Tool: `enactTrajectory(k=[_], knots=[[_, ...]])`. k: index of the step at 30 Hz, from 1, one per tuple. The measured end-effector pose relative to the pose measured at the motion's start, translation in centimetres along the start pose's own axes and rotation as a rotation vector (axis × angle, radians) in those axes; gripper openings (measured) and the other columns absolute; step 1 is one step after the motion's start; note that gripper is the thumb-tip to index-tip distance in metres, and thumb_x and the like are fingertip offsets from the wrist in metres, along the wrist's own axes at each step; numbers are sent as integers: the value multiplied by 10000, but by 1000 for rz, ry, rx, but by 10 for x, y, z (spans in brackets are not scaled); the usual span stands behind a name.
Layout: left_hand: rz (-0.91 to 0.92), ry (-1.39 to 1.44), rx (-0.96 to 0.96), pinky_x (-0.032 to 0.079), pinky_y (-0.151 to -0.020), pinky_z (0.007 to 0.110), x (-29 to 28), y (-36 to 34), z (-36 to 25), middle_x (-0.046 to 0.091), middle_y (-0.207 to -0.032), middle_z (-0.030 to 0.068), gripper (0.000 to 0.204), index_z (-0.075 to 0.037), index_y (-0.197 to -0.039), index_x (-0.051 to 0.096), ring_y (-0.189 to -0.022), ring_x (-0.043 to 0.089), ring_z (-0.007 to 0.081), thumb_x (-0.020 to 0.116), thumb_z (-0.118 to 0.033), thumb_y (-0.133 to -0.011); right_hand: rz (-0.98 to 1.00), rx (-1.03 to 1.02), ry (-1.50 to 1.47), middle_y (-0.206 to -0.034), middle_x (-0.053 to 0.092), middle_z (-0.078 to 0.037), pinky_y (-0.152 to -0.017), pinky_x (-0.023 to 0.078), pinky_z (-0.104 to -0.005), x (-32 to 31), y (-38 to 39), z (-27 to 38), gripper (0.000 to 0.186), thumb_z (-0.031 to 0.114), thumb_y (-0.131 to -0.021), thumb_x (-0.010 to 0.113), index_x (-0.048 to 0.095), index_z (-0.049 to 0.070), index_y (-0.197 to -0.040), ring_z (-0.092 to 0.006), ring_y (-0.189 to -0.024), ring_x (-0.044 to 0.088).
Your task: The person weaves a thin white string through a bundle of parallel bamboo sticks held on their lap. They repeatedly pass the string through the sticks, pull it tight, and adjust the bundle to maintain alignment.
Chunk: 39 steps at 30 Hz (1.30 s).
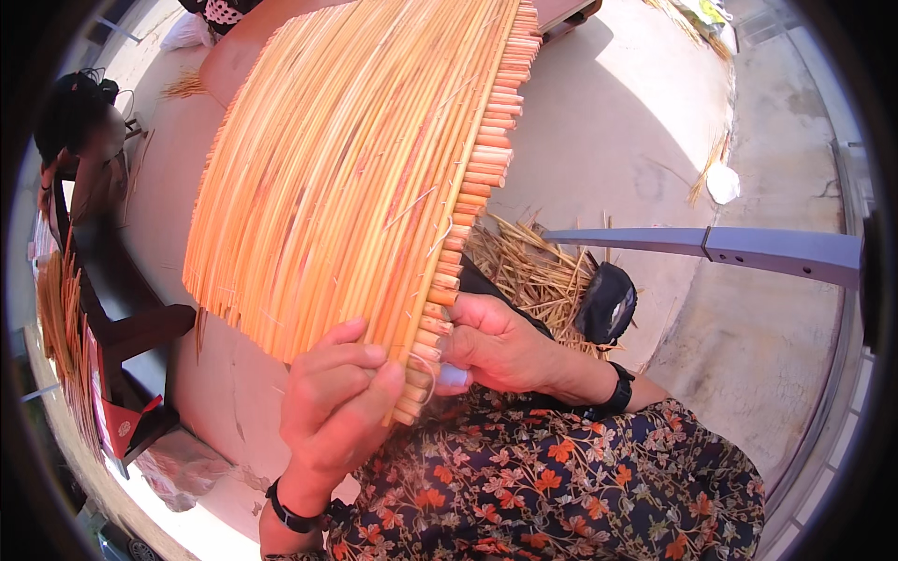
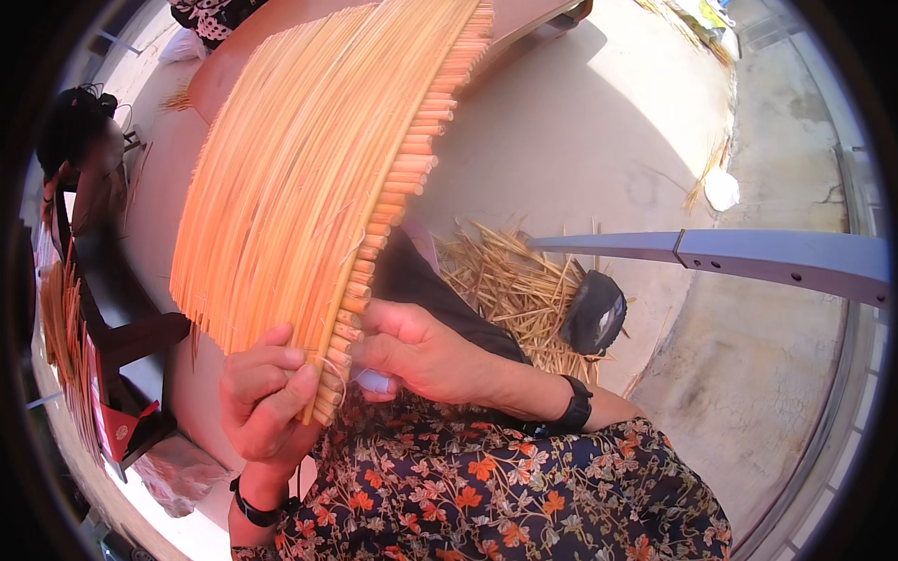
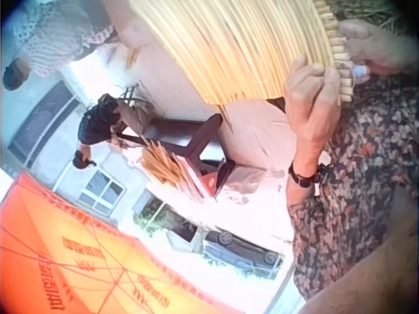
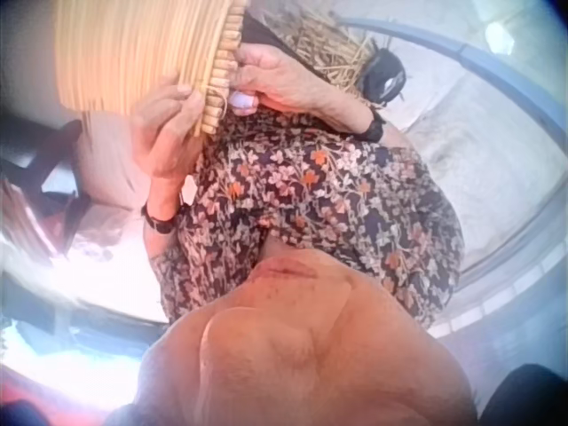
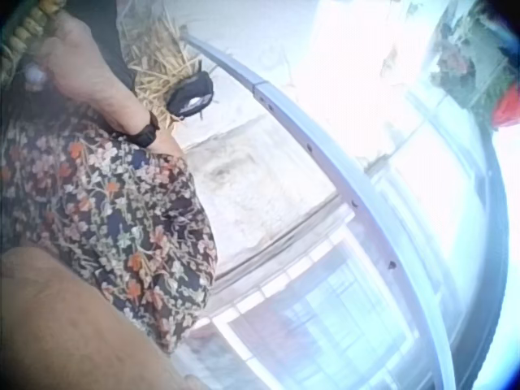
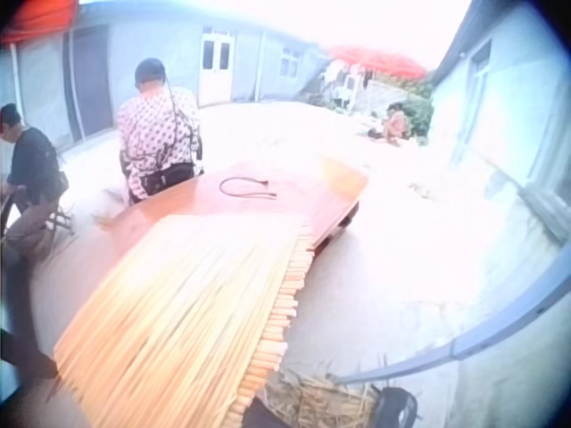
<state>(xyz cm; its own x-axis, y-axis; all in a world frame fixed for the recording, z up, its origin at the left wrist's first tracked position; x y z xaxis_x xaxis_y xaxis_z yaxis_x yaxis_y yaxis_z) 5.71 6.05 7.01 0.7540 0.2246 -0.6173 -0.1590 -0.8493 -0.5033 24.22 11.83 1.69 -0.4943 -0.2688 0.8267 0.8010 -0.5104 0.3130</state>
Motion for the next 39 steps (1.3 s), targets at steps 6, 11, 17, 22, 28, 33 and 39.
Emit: enactTrajectory(k=[6,11,17,22,28,33,39], knots=[[-23,-23,-25,611,-909,498,1,3,1,563,-894,48,266,-77,-915,675,-872,647,226,807,85,-751,161,-51,-135,-1060,545,-16,-657,446,-285,-10,-2,1,681,208,-1056,519,153,146,-1626,-109,-766,490],[-50,24,24,603,-930,486,10,7,6,589,-936,41,257,-60,-955,746,-932,674,234,800,79,-746,125,-82,-35,-1135,555,-25,-693,457,-294,-7,-1,-4,651,346,-1083,478,159,145,-1612,-118,-813,519],[-18,2,47,602,-937,480,19,23,20,586,-934,49,248,-38,-946,734,-947,673,238,793,84,-738,132,-67,-54,-1257,573,-49,-782,521,-324,-16,-9,-2,593,397,-1092,458,271,87,-1561,-142,-963,606],[50,-106,82,515,-997,542,26,39,44,609,-981,47,269,-81,-992,748,-977,666,265,782,20,-745,-344,-15,918,-1153,639,-122,-856,539,-356,-42,-6,7,550,361,-1011,605,503,-7,-1406,-213,-961,648],[134,-255,-23,491,-1008,519,5,48,43,638,-1012,45,304,-97,-1002,748,-1014,660,266,835,-44,-715,-603,-809,1626,-1068,655,-157,-813,524,-385,-36,2,35,364,34,-882,706,660,36,-1242,-338,-951,640],[142,65,-299,532,-886,391,-15,36,40,671,-1050,75,280,-45,-984,738,-981,671,247,846,-37,-726,-84,-828,1541,-952,691,-84,-752,521,-324,-19,-38,34,316,-53,-896,660,703,46,-1193,-246,-873,658],[105,82,-455,495,-712,316,-1,13,49,629,-909,70,218,-13,-927,724,-817,629,206,833,-12,-739,61,-739,1704,-972,698,-73,-775,517,-370,-13,-72,31,373,-29,-879,653,658,67,-1240,-255,-883,666]])
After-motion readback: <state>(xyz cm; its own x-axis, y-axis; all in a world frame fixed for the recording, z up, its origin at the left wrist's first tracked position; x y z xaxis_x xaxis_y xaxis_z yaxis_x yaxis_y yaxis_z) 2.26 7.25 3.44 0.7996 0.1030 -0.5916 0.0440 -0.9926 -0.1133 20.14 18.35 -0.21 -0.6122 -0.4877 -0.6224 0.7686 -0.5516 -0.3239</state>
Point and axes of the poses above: each hand's wrist, its own y-axis away from the middle knuckle, its own x-axis out of the palm, z = x × y, the point moved 1 cm from there along -y, towards the middle knuckle
